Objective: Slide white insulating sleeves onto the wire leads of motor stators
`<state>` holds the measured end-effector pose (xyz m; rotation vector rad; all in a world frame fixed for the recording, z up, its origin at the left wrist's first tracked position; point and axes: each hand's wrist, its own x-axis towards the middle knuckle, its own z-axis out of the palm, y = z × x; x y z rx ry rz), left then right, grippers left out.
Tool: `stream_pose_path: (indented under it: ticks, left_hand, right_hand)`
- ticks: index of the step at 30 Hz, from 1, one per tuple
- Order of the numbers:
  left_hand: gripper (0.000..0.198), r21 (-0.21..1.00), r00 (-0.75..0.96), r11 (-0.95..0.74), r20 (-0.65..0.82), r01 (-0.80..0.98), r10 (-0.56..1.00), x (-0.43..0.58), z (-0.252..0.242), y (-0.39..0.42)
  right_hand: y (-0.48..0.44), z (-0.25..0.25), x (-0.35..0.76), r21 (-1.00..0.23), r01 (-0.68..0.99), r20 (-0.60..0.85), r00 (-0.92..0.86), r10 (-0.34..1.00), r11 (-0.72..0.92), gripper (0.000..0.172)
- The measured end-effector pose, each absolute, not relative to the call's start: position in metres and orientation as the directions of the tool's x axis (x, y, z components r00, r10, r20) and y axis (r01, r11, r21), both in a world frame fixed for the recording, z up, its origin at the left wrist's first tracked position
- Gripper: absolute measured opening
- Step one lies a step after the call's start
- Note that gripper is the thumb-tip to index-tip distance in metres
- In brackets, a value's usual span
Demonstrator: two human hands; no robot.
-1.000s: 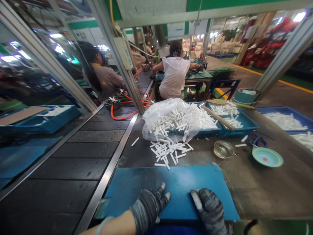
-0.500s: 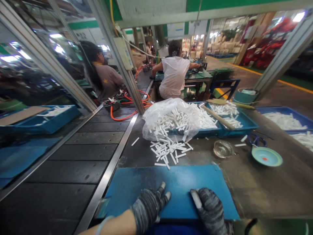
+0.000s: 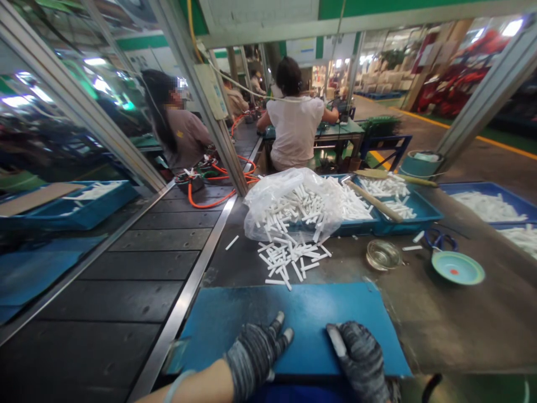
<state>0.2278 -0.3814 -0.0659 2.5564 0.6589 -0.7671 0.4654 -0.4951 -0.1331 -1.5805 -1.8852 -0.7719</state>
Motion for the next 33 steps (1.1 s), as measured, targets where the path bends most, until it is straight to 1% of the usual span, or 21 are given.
stream_pose_path:
  ticks: [4,7,14,19,25,30,33]
  left_hand:
    - [0.092,0.218,0.725,-0.811,-0.610,0.543,0.321,0.229,-0.062,-0.380]
    - [0.094,0.210,0.717,-0.812,-0.620,0.544,0.319,0.230,-0.059,-0.379]
    - [0.093,0.218,0.734,-0.815,-0.597,0.536,0.323,0.229,-0.063,-0.380]
    - [0.093,0.222,0.732,-0.814,-0.603,0.537,0.318,0.228,-0.064,-0.380]
    - [0.091,0.232,0.745,-0.816,-0.586,0.530,0.318,0.226,-0.069,-0.380]
    - [0.092,0.235,0.756,-0.819,-0.571,0.523,0.319,0.225,-0.075,-0.380]
    - [0.092,0.238,0.759,-0.820,-0.570,0.520,0.316,0.226,-0.075,-0.380]
  right_hand:
    - [-0.498,-0.139,0.468,0.138,0.980,0.725,-0.200,0.659,0.145,0.035]
    - [-0.501,-0.144,0.469,0.169,0.976,0.703,-0.219,0.677,0.139,0.034]
    - [-0.501,-0.145,0.468,0.147,0.981,0.689,-0.191,0.699,0.123,0.035]
    - [-0.499,-0.140,0.470,0.204,0.968,0.706,-0.249,0.663,0.147,0.032]
    - [-0.499,-0.143,0.470,0.167,0.976,0.707,-0.215,0.674,0.137,0.031]
    - [-0.500,-0.147,0.471,0.091,0.988,0.707,-0.154,0.690,0.127,0.028]
    - [-0.500,-0.147,0.473,0.094,0.985,0.701,-0.168,0.693,0.144,0.028]
